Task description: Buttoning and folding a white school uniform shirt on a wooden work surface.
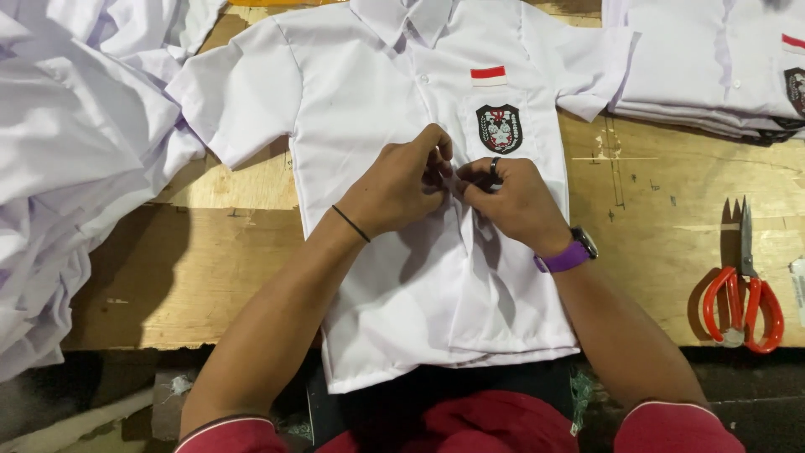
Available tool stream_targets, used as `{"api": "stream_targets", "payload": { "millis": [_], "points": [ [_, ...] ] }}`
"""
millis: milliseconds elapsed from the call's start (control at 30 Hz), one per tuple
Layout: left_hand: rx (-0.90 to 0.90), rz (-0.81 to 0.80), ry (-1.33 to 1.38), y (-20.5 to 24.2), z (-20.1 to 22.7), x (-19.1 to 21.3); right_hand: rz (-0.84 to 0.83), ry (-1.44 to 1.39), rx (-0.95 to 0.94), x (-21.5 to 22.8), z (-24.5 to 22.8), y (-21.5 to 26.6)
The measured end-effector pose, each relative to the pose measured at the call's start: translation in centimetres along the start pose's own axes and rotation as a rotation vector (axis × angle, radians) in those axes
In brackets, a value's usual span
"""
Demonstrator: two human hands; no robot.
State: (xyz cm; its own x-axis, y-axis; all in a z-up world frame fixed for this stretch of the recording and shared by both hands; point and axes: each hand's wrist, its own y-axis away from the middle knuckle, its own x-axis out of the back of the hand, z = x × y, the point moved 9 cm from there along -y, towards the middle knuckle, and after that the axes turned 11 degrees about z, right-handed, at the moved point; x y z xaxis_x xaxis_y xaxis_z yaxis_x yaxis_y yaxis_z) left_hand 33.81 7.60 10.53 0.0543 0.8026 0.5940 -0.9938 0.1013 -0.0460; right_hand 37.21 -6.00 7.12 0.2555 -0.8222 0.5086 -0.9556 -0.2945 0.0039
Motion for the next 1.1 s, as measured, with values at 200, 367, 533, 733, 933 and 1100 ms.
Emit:
{"api": "stream_targets", "payload": {
  "millis": [200,367,533,733,933,1100],
  "points": [
    [0.008,0.035,0.035,0.1,0.0,0.1,0.030,0.022,0.010,-0.1,0.7,-0.4],
    [-0.005,0.066,0.053,-0.1,-0.6,-0.2,0.052,0.095,0.062,0.0,0.5,-0.5],
    [0.007,0.082,0.094,0.3,-0.4,0.0,0.043,0.079,0.039,-0.1,1.1,-0.4],
    [0.046,0.073,0.080,0.3,-0.4,-0.2,0.020,0.054,0.030,-0.4,1.2,-0.1],
    [0.073,0.070,0.069,0.3,0.1,0.2,-0.008,-0.070,-0.100,-0.3,1.2,-0.4],
    [0.079,0.082,0.070,0.3,-0.1,0.2,-0.023,-0.117,-0.156,-0.4,1.0,-0.2]
  ]
}}
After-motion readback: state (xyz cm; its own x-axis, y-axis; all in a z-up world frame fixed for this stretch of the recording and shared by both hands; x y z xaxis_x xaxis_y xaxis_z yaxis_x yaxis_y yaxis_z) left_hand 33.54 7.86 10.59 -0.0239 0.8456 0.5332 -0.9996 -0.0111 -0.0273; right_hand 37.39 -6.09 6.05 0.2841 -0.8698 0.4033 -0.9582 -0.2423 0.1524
